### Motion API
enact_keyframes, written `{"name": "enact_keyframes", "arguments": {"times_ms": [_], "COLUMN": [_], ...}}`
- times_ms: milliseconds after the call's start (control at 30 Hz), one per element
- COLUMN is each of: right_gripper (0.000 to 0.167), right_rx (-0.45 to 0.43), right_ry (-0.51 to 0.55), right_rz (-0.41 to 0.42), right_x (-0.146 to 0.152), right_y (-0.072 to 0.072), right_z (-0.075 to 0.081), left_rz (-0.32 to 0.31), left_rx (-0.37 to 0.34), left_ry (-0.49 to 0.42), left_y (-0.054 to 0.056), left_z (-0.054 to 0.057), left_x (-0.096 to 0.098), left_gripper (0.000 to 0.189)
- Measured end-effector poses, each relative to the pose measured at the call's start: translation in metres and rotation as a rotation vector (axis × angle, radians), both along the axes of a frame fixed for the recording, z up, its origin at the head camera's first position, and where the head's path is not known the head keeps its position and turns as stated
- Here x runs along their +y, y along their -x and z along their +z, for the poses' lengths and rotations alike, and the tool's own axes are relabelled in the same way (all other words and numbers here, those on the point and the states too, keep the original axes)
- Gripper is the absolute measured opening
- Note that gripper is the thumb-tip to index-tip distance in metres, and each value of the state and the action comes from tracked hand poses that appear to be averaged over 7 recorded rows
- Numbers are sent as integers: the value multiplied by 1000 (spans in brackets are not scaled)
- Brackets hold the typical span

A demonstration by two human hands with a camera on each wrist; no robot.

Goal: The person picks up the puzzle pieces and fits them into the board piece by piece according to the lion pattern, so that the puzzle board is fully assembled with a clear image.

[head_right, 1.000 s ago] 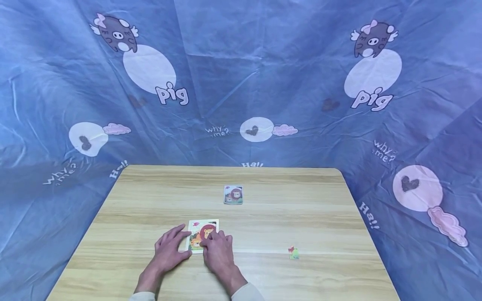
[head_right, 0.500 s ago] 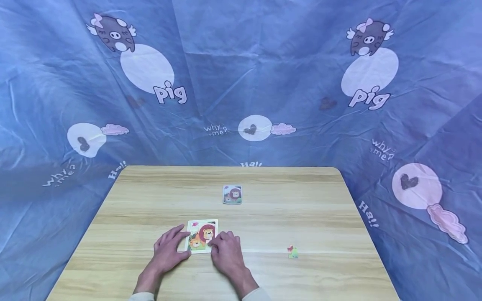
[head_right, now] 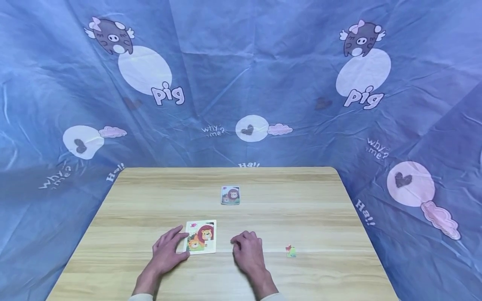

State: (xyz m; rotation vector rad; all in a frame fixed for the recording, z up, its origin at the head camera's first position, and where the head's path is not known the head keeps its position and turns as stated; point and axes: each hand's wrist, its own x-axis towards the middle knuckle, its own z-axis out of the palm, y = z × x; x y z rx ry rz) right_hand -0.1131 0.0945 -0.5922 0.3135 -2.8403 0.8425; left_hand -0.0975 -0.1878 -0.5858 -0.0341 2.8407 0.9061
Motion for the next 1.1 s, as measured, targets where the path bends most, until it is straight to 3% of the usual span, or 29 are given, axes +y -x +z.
{"name": "enact_keyframes", "arguments": {"times_ms": [200, 433, 600, 1100], "right_gripper": [16, 21, 21, 23], "right_rx": [-37, -63, -79, -217], "right_ry": [-20, 85, 89, -20], "right_rz": [-50, -139, -183, -293], "right_x": [14, 29, 42, 81], "right_y": [-3, -10, -11, -13], "right_z": [1, 2, 4, 19], "left_rz": [-8, -15, -10, -12], "left_rx": [-3, -8, -8, -37], "left_ry": [5, 16, 4, -5], "left_y": [0, -1, 1, 9], "left_z": [0, 2, 2, -1], "left_x": [0, -3, -5, -8], "left_gripper": [58, 58, 58, 59]}}
